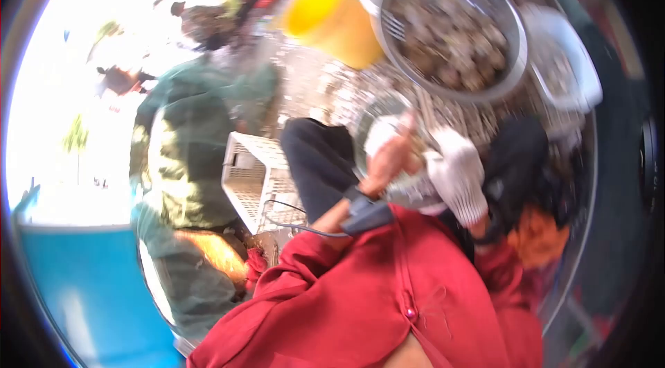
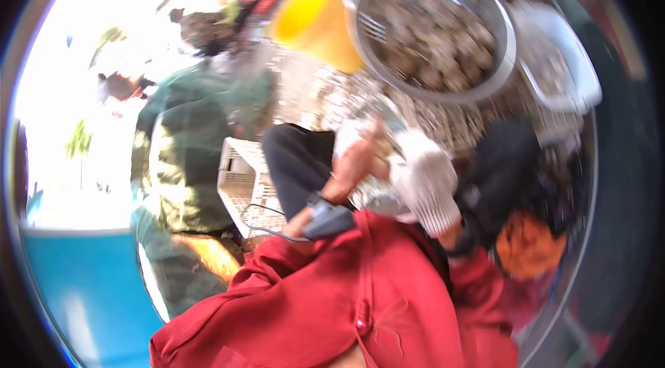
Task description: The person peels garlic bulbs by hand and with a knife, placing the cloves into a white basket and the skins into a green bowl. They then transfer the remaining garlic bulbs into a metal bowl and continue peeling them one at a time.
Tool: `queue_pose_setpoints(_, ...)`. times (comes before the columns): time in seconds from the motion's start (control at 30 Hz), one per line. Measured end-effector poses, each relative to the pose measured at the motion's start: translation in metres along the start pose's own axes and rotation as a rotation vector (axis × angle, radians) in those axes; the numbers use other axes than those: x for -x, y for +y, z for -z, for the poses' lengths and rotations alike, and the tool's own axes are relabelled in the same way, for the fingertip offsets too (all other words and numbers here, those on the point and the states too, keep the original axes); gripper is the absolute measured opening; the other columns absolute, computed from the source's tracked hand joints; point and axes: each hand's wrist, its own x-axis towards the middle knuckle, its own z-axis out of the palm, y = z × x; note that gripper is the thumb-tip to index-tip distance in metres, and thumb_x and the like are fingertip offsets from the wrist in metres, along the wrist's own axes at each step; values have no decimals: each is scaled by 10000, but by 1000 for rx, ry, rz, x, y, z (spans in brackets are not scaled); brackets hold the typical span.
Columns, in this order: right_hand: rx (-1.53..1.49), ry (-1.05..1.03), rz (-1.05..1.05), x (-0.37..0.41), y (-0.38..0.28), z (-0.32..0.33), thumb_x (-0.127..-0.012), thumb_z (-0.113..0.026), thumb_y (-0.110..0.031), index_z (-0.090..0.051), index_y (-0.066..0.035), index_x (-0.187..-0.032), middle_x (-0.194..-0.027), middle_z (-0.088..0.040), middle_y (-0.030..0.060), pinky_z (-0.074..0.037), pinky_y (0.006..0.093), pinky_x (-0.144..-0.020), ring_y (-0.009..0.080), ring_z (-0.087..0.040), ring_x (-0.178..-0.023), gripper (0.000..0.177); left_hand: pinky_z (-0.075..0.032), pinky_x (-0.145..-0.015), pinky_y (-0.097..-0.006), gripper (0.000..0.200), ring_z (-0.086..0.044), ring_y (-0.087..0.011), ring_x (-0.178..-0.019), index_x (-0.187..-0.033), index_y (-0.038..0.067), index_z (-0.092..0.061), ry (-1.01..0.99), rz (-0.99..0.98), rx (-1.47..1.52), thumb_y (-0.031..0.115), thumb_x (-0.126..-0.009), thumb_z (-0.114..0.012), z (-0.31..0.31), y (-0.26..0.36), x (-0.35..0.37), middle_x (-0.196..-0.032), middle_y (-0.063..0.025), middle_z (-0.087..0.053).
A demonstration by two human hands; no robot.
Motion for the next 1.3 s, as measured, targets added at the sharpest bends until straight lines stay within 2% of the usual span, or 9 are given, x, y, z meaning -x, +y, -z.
queue_pose_setpoints(0.1, 222, -61, -187, 2, -12, -9, -710, -519, -9, -614, -25, -848, -792, -604, 189, -475, 450, -649, 391, -596, -747, 169, -374, -482, -348, 336, -443, -157, -504, -1217, 90, -539, 36, 78, -981, 310, -978, -453, -66, 33, 12, -557, -16, -427)
queue_pose_setpoints(0.17, 155, 53, -275, 7, -7, -21, -716, -514, -6, -621, -27, -873, -816, -618, 198, -470, 464, -652, 399, -601, -767, 191, -397, -506, -400, 375, -471, -217, -498, -1119, 54, -583, 196, -424, -1335, 370, -940, -491, -80, 25, 22, -541, -96, -461)
queue_pose_setpoints(0.23, 248, 115, -251, 9, -3, -28, -723, -558, -54, -622, -41, -887, -863, -642, 166, -495, 457, -649, 377, -623, -754, 177, -412, -532, -398, 455, -523, -247, -558, -991, 29, -633, 387, -153, -1126, 461, -904, -516, -130, 71, 37, -628, -147, -533)
queue_pose_setpoints(0.43, 143, 123, -285, 2, -4, -30, -790, -573, -66, -637, 40, -971, -845, -658, 217, -494, 392, -733, 355, -645, -781, 220, -447, -616, -286, 459, -547, -132, -699, -921, -11, -630, 677, -839, -1091, 437, -921, -528, -113, 34, 44, -729, -69, -574)
queue_pose_setpoints(0.5, -208, -82, -435, -3, 0, -24, -818, -564, -68, -643, 30, -964, -795, -655, 185, -490, 350, -705, 263, -643, -736, 193, -456, -781, -290, 624, -579, -189, -850, -1150, -32, -545, 231, -101, -949, 540, -905, -497, -119, 71, 68, -939, -96, -633)
queue_pose_setpoints(0.57, -273, -95, -406, -11, -6, -15, -822, -564, -92, -650, 2, -902, -778, -650, 195, -486, 364, -665, 298, -645, -707, 150, -427, -515, -274, 252, -514, -98, -642, -1032, 41, -613, 284, -556, -302, 268, -923, -606, -121, 34, 55, -785, 36, -569)
queue_pose_setpoints(0.6, -275, -101, -399, -13, -9, -10, -823, -554, -98, -642, 7, -915, -780, -643, 202, -483, 365, -660, 297, -645, -710, 165, -436, -529, -245, 168, -525, -91, -623, -1032, 47, -624, 222, -299, -239, 157, -906, -629, -115, 47, 64, -787, 27, -579)
queue_pose_setpoints(1.03, -920, -37, -686, 1, 21, -31, -846, -616, -205, -671, -6, -865, -787, -657, 188, -485, 347, -680, 288, -635, -702, 207, -539, -636, -275, 533, -607, -147, -725, -1138, 6, -562, 231, -191, -108, 491, -934, -479, -102, 55, 62, -896, -57, -624)
queue_pose_setpoints(1.3, -330, -52, -457, -3, 2, 11, -839, -642, -342, -665, -28, -921, -808, -658, 189, -501, 388, -686, 338, -650, -780, 326, -518, -588, -262, 622, -536, -125, -642, -1136, 32, -584, 450, -47, -533, 595, -907, -449, -125, 65, 44, -813, -79, -587)
